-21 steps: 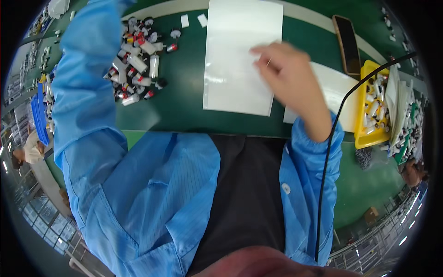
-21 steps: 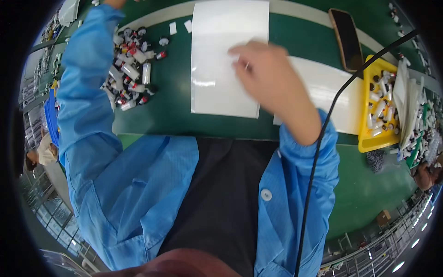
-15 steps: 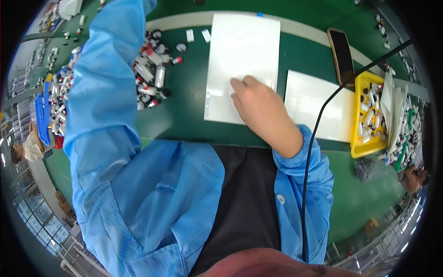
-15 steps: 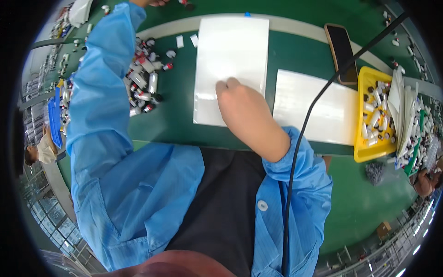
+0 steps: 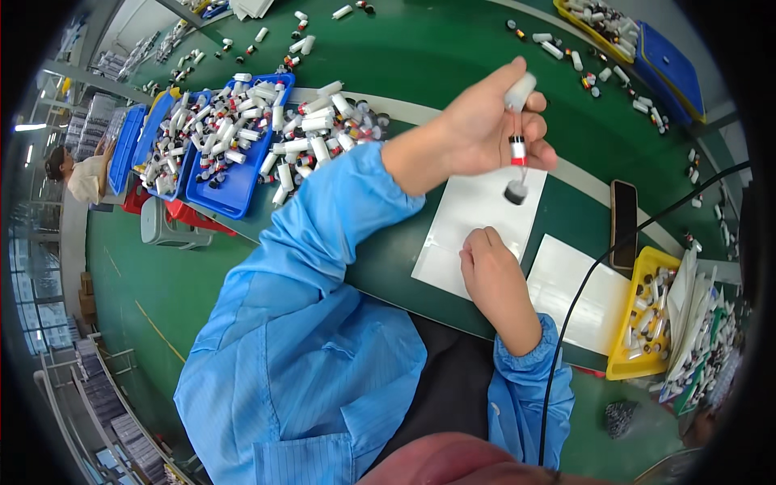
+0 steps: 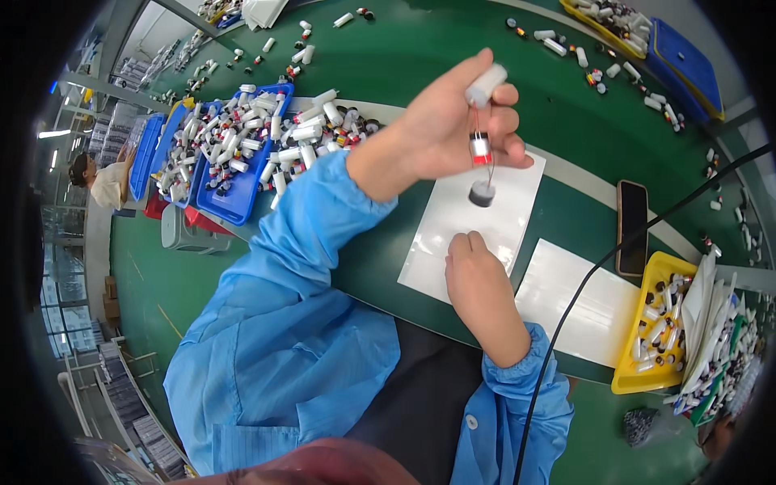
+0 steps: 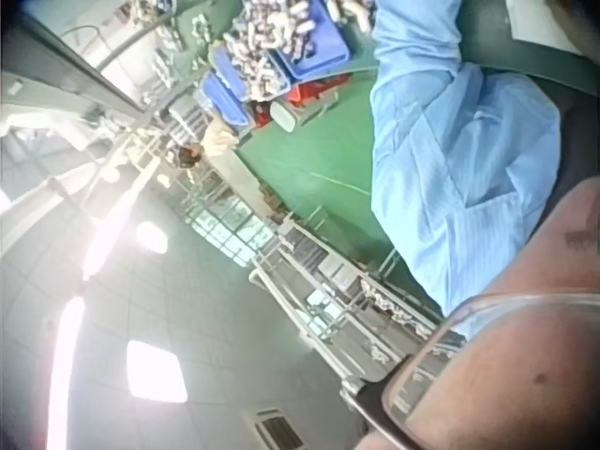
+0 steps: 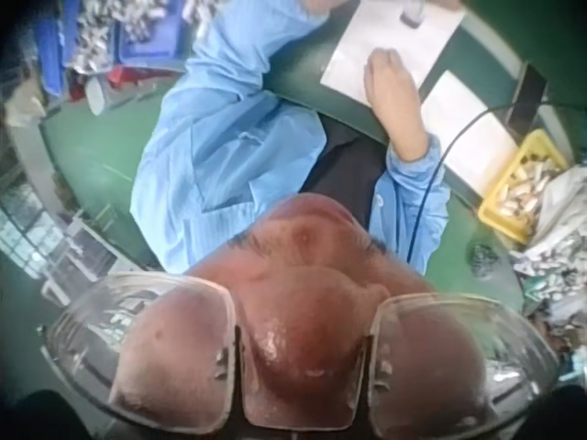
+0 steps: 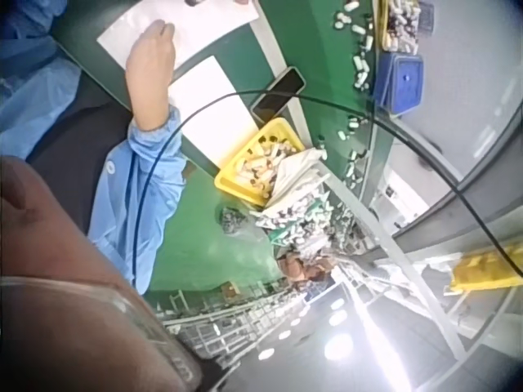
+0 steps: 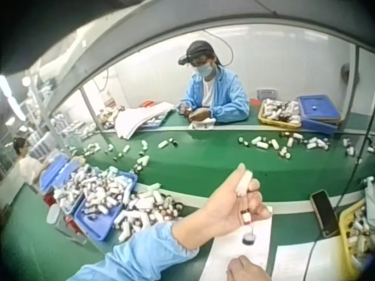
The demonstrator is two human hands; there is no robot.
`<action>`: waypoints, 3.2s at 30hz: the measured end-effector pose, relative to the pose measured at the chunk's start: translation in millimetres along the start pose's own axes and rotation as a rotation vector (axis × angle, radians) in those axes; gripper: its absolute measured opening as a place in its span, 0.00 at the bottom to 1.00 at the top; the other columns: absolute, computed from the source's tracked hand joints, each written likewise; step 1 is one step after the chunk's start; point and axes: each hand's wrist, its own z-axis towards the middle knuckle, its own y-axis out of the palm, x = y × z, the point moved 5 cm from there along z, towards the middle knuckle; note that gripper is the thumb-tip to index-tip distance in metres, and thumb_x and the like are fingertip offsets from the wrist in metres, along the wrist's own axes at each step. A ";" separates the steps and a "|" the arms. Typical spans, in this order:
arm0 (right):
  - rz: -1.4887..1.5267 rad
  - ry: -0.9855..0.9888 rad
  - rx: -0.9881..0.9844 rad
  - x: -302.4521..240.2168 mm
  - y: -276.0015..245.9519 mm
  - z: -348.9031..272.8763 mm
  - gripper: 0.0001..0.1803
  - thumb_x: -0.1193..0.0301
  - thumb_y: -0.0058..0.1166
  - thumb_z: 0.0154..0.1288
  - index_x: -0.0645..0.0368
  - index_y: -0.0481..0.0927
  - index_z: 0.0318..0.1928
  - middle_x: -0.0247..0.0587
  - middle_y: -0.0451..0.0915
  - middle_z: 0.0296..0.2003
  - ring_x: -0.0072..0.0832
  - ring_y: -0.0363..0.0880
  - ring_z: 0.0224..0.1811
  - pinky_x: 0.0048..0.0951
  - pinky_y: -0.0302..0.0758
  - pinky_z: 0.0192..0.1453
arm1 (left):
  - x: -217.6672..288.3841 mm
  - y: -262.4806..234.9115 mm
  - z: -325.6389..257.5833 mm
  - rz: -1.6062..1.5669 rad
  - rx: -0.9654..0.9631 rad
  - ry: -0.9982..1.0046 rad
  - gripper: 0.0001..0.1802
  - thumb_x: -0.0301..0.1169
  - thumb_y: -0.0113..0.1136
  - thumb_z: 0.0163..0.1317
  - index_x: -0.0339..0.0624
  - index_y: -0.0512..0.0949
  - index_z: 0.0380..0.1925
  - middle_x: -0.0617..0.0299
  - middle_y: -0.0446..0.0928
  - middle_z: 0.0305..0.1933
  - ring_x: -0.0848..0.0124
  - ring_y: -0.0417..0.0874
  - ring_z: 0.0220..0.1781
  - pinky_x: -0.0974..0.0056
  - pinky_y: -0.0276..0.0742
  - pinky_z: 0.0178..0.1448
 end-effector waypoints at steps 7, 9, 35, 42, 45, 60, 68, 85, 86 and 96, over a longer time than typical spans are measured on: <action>0.284 0.048 0.149 -0.2 -25.1 -0.6 0.18 0.76 0.63 0.58 0.62 0.67 0.43 0.48 0.71 0.38 0.37 0.78 0.28 0.36 0.76 0.32 | -20.2 -22.9 0.8 -0.238 0.250 0.046 0.29 0.58 0.42 0.75 0.50 0.70 0.22 0.64 0.69 0.19 0.60 0.78 0.31 0.50 0.79 0.54; 0.442 -0.023 0.480 11.9 -40.4 -3.1 0.22 0.78 0.67 0.55 0.59 0.67 0.43 0.42 0.71 0.38 0.25 0.76 0.32 0.28 0.73 0.35 | -29.1 -29.3 2.3 -0.283 0.231 0.070 0.29 0.57 0.41 0.75 0.49 0.71 0.24 0.59 0.75 0.25 0.56 0.81 0.37 0.49 0.78 0.55; 1.021 -0.073 0.896 86.5 -56.9 22.7 0.24 0.86 0.56 0.66 0.61 0.61 0.57 0.47 0.77 0.47 0.25 0.80 0.47 0.26 0.78 0.53 | -45.0 -22.5 11.1 0.726 -0.021 0.215 0.25 0.30 0.55 0.73 0.35 0.68 0.67 0.50 0.79 0.60 0.64 0.80 0.62 0.59 0.74 0.69; 1.296 0.034 0.810 90.7 -57.4 20.1 0.25 0.86 0.52 0.67 0.60 0.56 0.59 0.48 0.71 0.52 0.31 0.83 0.43 0.31 0.83 0.44 | -48.2 -13.7 7.9 0.759 -0.169 0.250 0.26 0.27 0.57 0.72 0.35 0.67 0.68 0.48 0.79 0.62 0.65 0.81 0.63 0.61 0.76 0.66; 1.369 0.028 0.786 84.9 -58.5 19.7 0.26 0.86 0.50 0.68 0.59 0.54 0.59 0.47 0.68 0.53 0.32 0.83 0.42 0.33 0.84 0.41 | -47.0 -16.3 8.9 0.686 -0.122 0.215 0.26 0.28 0.58 0.72 0.35 0.68 0.68 0.48 0.80 0.60 0.67 0.82 0.60 0.62 0.78 0.63; 1.032 -0.072 0.856 88.5 -51.3 25.6 0.26 0.86 0.58 0.65 0.60 0.60 0.57 0.42 0.76 0.45 0.25 0.78 0.48 0.25 0.75 0.52 | -46.1 -24.7 10.0 0.830 0.019 0.336 0.21 0.28 0.63 0.69 0.33 0.76 0.59 0.53 0.83 0.54 0.71 0.83 0.50 0.65 0.81 0.56; 0.962 -0.133 0.888 89.6 -71.2 19.6 0.13 0.82 0.58 0.69 0.65 0.73 0.51 0.42 0.81 0.41 0.22 0.81 0.42 0.20 0.78 0.47 | -36.4 -24.2 9.2 1.019 -0.006 0.395 0.19 0.26 0.63 0.69 0.36 0.78 0.58 0.53 0.84 0.51 0.68 0.85 0.53 0.64 0.82 0.59; 1.046 0.037 0.554 103.9 -76.3 21.5 0.06 0.75 0.60 0.69 0.63 0.82 0.44 0.33 0.81 0.33 0.17 0.76 0.34 0.18 0.71 0.39 | -41.6 -19.4 9.1 1.289 -0.122 0.414 0.16 0.24 0.61 0.69 0.37 0.82 0.55 0.56 0.85 0.49 0.70 0.86 0.49 0.67 0.81 0.57; 1.052 0.040 0.570 105.9 -74.4 21.8 0.06 0.75 0.62 0.68 0.62 0.83 0.43 0.33 0.82 0.33 0.15 0.77 0.33 0.16 0.72 0.38 | -43.6 -19.1 8.5 1.265 -0.123 0.403 0.16 0.25 0.61 0.69 0.37 0.82 0.55 0.57 0.85 0.49 0.70 0.85 0.49 0.68 0.81 0.57; 0.882 0.061 0.683 95.3 -76.2 22.4 0.06 0.77 0.64 0.67 0.63 0.83 0.43 0.34 0.85 0.34 0.16 0.82 0.36 0.16 0.78 0.40 | -43.8 -20.2 7.1 1.148 -0.107 0.321 0.17 0.26 0.62 0.69 0.34 0.81 0.56 0.55 0.85 0.49 0.71 0.86 0.48 0.68 0.82 0.56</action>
